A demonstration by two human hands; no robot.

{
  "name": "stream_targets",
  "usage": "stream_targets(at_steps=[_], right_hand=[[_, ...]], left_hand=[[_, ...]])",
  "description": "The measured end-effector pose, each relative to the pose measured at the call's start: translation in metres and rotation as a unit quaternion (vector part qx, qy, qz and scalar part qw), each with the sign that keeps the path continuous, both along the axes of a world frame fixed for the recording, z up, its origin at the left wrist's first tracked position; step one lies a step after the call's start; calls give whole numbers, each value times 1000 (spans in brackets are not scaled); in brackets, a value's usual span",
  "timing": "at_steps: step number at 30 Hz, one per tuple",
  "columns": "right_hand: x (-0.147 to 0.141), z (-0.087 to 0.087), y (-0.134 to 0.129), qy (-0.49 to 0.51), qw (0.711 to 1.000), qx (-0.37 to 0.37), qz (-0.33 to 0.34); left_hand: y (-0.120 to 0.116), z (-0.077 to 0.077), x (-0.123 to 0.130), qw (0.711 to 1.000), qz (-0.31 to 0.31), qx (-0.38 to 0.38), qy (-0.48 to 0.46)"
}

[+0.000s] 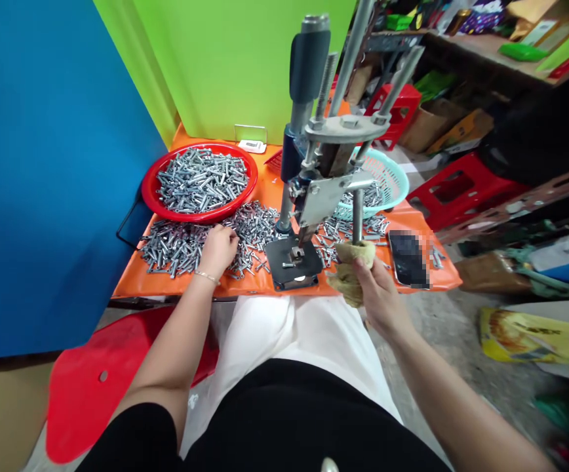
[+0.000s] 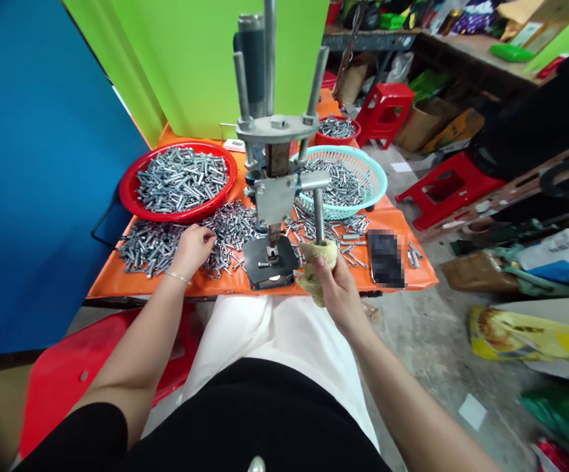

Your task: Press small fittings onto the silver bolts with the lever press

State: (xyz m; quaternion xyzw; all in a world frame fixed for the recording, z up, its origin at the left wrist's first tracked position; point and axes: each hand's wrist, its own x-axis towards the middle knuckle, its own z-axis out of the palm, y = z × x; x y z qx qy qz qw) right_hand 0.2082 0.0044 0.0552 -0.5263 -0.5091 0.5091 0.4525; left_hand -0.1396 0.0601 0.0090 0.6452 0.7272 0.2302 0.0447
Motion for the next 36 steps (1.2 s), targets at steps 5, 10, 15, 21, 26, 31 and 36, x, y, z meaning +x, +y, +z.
stream_targets(at_steps=[5, 10, 15, 21, 26, 31, 36], right_hand=[[-4, 0, 3, -11, 1000, 12, 10], [-8, -2, 4, -3, 1000, 8, -2], [-11, -1, 7, 16, 1000, 4, -3], [-8, 10, 1, 2, 1000, -1, 7], [5, 31, -13, -62, 998, 7, 14], [9, 31, -15, -104, 994, 16, 10], [-9, -24, 20, -117, 989, 92, -9]], left_hand=[[19, -5, 25, 995, 57, -73, 44], [24, -6, 28, 989, 88, -101, 70], [16, -4, 36, 997, 74, -28, 10], [-15, 12, 98, 968, -120, 63, -212], [-21, 6, 132, 945, -178, 101, -257], [-17, -3, 134, 925, -150, 104, -334], [-18, 0, 135, 923, -149, 89, -344]])
